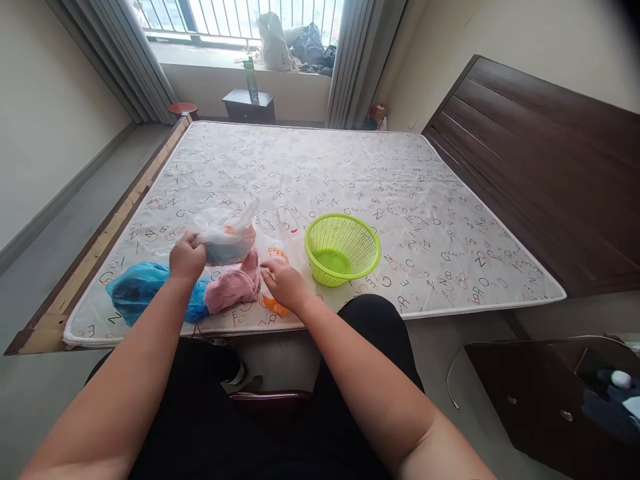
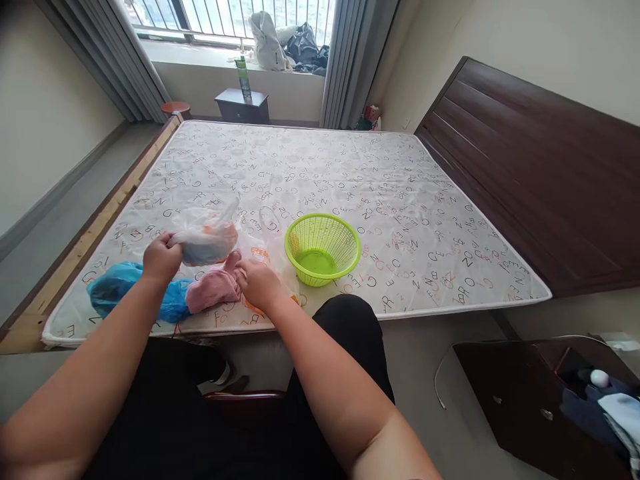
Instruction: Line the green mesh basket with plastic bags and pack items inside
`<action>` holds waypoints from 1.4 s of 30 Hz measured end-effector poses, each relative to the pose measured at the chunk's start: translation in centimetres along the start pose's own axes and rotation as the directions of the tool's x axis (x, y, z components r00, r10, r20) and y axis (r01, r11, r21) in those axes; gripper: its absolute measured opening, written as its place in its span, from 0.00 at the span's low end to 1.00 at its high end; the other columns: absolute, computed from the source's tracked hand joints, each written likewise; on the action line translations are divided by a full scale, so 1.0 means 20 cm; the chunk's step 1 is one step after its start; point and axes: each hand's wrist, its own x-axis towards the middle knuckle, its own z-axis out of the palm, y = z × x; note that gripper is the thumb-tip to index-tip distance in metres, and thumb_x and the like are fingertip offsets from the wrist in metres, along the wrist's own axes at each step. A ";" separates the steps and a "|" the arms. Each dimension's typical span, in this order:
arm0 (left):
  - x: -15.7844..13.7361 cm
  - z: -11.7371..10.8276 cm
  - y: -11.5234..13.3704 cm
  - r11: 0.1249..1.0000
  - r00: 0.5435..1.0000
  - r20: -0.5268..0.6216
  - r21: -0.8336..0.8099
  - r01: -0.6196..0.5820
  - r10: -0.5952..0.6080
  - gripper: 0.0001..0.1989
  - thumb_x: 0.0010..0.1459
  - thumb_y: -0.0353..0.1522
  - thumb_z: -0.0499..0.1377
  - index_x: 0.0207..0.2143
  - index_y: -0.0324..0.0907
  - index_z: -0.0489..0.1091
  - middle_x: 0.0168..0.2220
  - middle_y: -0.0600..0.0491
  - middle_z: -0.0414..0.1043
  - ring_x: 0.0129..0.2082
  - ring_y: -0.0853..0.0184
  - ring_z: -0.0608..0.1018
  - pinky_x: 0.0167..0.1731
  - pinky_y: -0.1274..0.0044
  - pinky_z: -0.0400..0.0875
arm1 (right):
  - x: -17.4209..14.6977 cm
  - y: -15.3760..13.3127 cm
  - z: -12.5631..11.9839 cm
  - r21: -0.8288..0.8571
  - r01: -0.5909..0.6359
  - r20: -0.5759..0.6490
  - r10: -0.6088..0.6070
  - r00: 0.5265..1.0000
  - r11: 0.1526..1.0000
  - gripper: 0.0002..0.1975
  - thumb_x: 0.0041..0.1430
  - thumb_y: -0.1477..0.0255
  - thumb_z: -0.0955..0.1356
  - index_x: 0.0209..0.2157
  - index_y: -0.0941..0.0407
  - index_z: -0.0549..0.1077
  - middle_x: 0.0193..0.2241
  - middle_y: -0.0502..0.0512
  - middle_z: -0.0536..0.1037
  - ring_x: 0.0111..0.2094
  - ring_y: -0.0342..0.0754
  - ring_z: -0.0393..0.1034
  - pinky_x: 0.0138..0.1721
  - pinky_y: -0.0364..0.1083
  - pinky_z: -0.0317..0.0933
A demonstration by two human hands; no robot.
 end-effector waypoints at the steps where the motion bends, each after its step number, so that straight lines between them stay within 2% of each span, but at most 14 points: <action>1: -0.04 -0.05 0.02 0.997 0.998 -0.007 -0.021 -0.069 0.068 0.14 0.54 0.36 0.58 0.42 0.43 0.77 0.42 0.45 0.79 0.48 0.51 0.78 0.53 0.62 0.71 | 0.01 0.00 -0.01 0.038 0.021 -0.114 -0.017 0.993 0.999 0.14 0.72 0.70 0.63 0.53 0.57 0.75 0.52 0.61 0.79 0.55 0.51 0.72 0.58 0.51 0.67; 5: -0.25 -0.19 0.04 0.975 0.984 0.039 -0.143 -0.169 0.176 0.12 0.49 0.35 0.58 0.35 0.44 0.77 0.44 0.46 0.80 0.50 0.53 0.79 0.56 0.63 0.72 | 0.06 0.02 -0.10 0.102 0.060 -0.543 0.004 0.840 0.993 0.15 0.71 0.73 0.60 0.53 0.56 0.73 0.56 0.64 0.75 0.61 0.53 0.67 0.61 0.56 0.66; 8: -0.38 -0.20 0.04 0.959 0.973 0.182 -0.268 -0.091 0.143 0.11 0.47 0.36 0.59 0.33 0.44 0.77 0.43 0.47 0.81 0.47 0.54 0.80 0.54 0.64 0.74 | 0.05 0.01 -0.18 0.018 0.103 -0.614 -0.070 0.786 0.995 0.13 0.70 0.72 0.61 0.51 0.54 0.73 0.53 0.63 0.75 0.60 0.54 0.68 0.60 0.59 0.66; 10: -0.43 -0.17 0.06 0.954 0.953 0.251 -0.287 -0.092 0.167 0.10 0.46 0.37 0.60 0.31 0.45 0.77 0.42 0.48 0.81 0.47 0.54 0.80 0.55 0.63 0.74 | 0.02 -0.01 -0.20 -0.060 0.190 -0.515 -0.193 0.835 0.980 0.12 0.70 0.70 0.63 0.50 0.53 0.74 0.49 0.61 0.78 0.56 0.54 0.70 0.59 0.58 0.66; 13: -0.46 -0.10 0.12 0.945 0.917 0.301 -0.276 -0.178 0.261 0.10 0.47 0.37 0.58 0.29 0.45 0.78 0.40 0.48 0.81 0.46 0.55 0.80 0.56 0.63 0.73 | -0.02 -0.05 -0.17 -0.138 0.370 -0.179 -0.391 0.903 0.919 0.12 0.71 0.66 0.66 0.52 0.53 0.75 0.48 0.58 0.80 0.53 0.53 0.72 0.59 0.56 0.65; 15: -0.46 -0.06 0.16 0.932 0.902 0.313 -0.303 -0.201 0.297 0.10 0.48 0.37 0.57 0.29 0.45 0.78 0.40 0.48 0.81 0.45 0.56 0.80 0.56 0.64 0.74 | -0.05 -0.05 -0.12 -0.194 0.405 0.029 -0.408 0.913 0.893 0.18 0.68 0.63 0.70 0.57 0.54 0.74 0.53 0.60 0.79 0.56 0.55 0.70 0.59 0.56 0.64; 17: -0.44 -0.03 0.20 0.921 0.880 0.347 -0.328 -0.211 0.325 0.11 0.50 0.36 0.56 0.28 0.44 0.77 0.40 0.48 0.81 0.46 0.57 0.81 0.55 0.65 0.74 | -0.06 -0.03 -0.07 -0.274 0.351 0.147 -0.322 0.935 0.895 0.23 0.66 0.62 0.71 0.59 0.54 0.72 0.55 0.61 0.78 0.56 0.57 0.71 0.56 0.56 0.64; 22: -0.42 -0.03 0.26 0.917 0.748 0.537 -0.301 -0.260 0.389 0.14 0.55 0.37 0.52 0.30 0.44 0.77 0.44 0.47 0.81 0.49 0.55 0.80 0.59 0.62 0.72 | -0.06 0.04 -0.02 -0.369 0.220 0.210 -0.149 0.966 0.903 0.14 0.69 0.73 0.66 0.53 0.54 0.76 0.47 0.57 0.82 0.47 0.53 0.75 0.49 0.50 0.65; 26: -0.47 -0.02 0.30 0.858 0.675 0.532 -0.268 -0.438 0.511 0.19 0.58 0.46 0.61 0.44 0.43 0.76 0.61 0.44 0.73 0.63 0.51 0.73 0.65 0.60 0.66 | -0.07 0.06 -0.03 -0.356 0.140 0.143 -0.094 0.985 0.924 0.15 0.70 0.74 0.63 0.53 0.55 0.76 0.46 0.58 0.81 0.47 0.52 0.74 0.48 0.48 0.65; 28: -0.49 0.00 0.31 0.835 0.658 0.523 -0.245 -0.493 0.542 0.24 0.55 0.49 0.65 0.47 0.44 0.75 0.63 0.43 0.70 0.64 0.50 0.72 0.65 0.60 0.67 | -0.06 0.06 -0.03 -0.344 0.112 0.118 -0.075 0.990 0.932 0.15 0.70 0.74 0.62 0.52 0.55 0.76 0.46 0.58 0.81 0.46 0.51 0.74 0.47 0.47 0.64; 30: -0.48 0.01 0.30 0.847 0.683 0.509 -0.230 -0.480 0.525 0.21 0.58 0.49 0.63 0.45 0.45 0.76 0.59 0.45 0.75 0.61 0.52 0.75 0.62 0.62 0.69 | -0.06 0.06 -0.04 -0.331 0.099 0.094 -0.071 0.993 0.939 0.14 0.70 0.74 0.62 0.51 0.55 0.76 0.46 0.57 0.81 0.46 0.51 0.74 0.47 0.47 0.64; 36: -0.36 -0.07 0.24 0.904 0.845 0.324 -0.203 -0.377 0.425 0.12 0.60 0.44 0.62 0.36 0.46 0.77 0.42 0.51 0.81 0.45 0.58 0.80 0.51 0.69 0.73 | -0.02 0.01 -0.10 -0.315 -0.012 0.035 0.024 0.999 0.949 0.10 0.67 0.75 0.62 0.43 0.53 0.74 0.37 0.54 0.80 0.38 0.50 0.72 0.39 0.47 0.61; 39: -0.29 -0.15 0.17 0.962 0.956 0.146 -0.143 -0.233 0.253 0.13 0.57 0.44 0.64 0.33 0.44 0.76 0.30 0.53 0.76 0.33 0.61 0.77 0.39 0.71 0.73 | 0.00 0.04 -0.16 -0.270 -0.070 -0.027 0.065 0.997 0.960 0.10 0.65 0.75 0.62 0.41 0.53 0.73 0.32 0.52 0.77 0.32 0.49 0.69 0.35 0.46 0.59; 42: -0.23 -0.20 0.10 0.959 0.995 -0.089 -0.274 -0.069 0.046 0.15 0.59 0.45 0.63 0.33 0.43 0.71 0.27 0.56 0.70 0.27 0.66 0.71 0.29 0.74 0.68 | 0.02 0.09 -0.21 -0.218 -0.131 -0.101 0.111 0.989 0.967 0.09 0.61 0.77 0.62 0.39 0.54 0.72 0.27 0.50 0.74 0.29 0.48 0.66 0.33 0.45 0.57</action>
